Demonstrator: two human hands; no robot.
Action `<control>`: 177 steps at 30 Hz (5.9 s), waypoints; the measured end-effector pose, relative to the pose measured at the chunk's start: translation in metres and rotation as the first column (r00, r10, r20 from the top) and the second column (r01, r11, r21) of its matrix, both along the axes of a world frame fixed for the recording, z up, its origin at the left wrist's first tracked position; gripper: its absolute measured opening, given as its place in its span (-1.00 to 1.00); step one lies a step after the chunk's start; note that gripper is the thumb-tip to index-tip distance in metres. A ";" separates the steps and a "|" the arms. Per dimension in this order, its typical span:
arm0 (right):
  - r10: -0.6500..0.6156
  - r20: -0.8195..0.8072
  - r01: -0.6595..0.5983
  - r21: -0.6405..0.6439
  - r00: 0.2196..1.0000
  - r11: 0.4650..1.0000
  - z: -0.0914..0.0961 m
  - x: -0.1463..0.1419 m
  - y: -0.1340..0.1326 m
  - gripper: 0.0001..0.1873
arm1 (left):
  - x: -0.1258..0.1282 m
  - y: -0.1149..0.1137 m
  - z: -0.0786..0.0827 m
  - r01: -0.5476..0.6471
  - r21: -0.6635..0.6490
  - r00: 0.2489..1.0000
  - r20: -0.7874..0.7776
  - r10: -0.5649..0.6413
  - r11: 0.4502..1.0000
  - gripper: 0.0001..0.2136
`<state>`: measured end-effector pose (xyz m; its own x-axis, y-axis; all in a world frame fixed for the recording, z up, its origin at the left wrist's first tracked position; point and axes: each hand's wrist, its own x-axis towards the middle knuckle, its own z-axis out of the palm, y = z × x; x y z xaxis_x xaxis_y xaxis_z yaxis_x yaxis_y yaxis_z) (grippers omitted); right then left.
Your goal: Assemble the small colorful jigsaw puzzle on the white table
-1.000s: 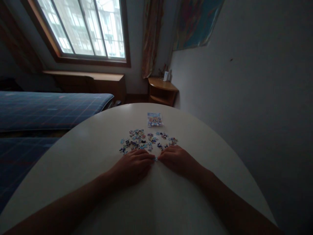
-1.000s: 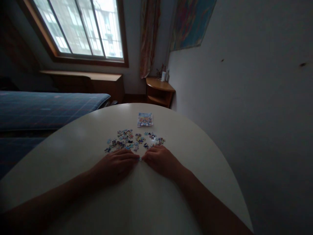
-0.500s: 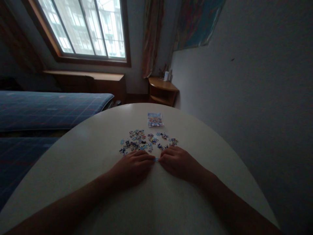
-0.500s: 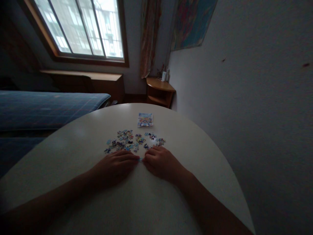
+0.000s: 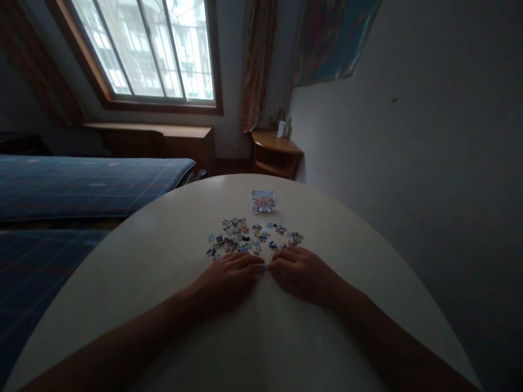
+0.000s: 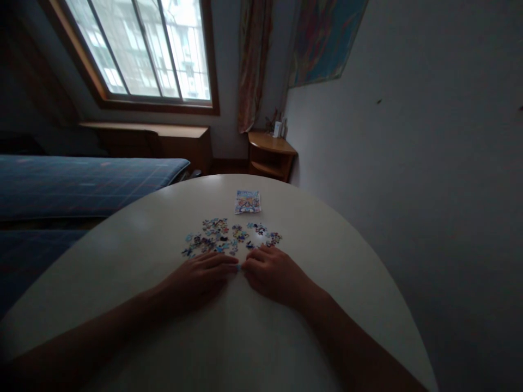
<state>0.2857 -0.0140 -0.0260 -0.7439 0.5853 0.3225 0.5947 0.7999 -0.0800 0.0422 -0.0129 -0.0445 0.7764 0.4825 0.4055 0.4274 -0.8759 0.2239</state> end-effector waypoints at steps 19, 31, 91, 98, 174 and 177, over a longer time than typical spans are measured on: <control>0.005 -0.049 -0.009 -0.087 0.999 0.996 0.001 0.000 0.000 -0.82 | -0.067 0.050 0.014 -0.792 -0.191 0.611 -0.226 0.759 0.580 -0.74; -0.018 -0.055 0.012 -0.106 0.998 0.994 0.000 0.002 0.001 -0.79 | -0.070 0.055 0.009 -0.708 -0.342 0.670 -0.048 0.741 0.618 -0.79; -0.261 -0.040 0.213 -0.467 0.964 0.858 0.018 0.027 0.007 -0.83 | 0.000 -0.010 0.000 0.020 -0.069 0.998 -0.063 -0.024 0.997 -0.67; -0.229 -0.040 0.191 -0.424 0.973 0.885 0.015 0.028 0.009 -0.84 | -0.014 0.010 -0.004 -0.411 -0.023 0.908 0.081 0.412 0.911 -0.75; -0.331 -0.052 0.307 -0.265 0.942 0.914 -0.019 0.027 0.019 -0.45 | -0.039 0.025 0.016 -0.516 0.224 0.815 -0.168 0.555 0.827 -0.85; -0.333 -0.043 0.309 -0.274 0.942 0.911 -0.019 0.027 0.019 -0.45 | -0.042 0.026 0.017 -0.543 0.201 0.797 -0.183 0.576 0.815 -0.85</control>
<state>0.3129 0.0048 -0.0450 -0.4777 0.8596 0.1815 0.7970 0.5109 -0.3222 0.0004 0.0134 -0.0272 0.4643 0.8156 0.3453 0.8754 -0.4818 -0.0392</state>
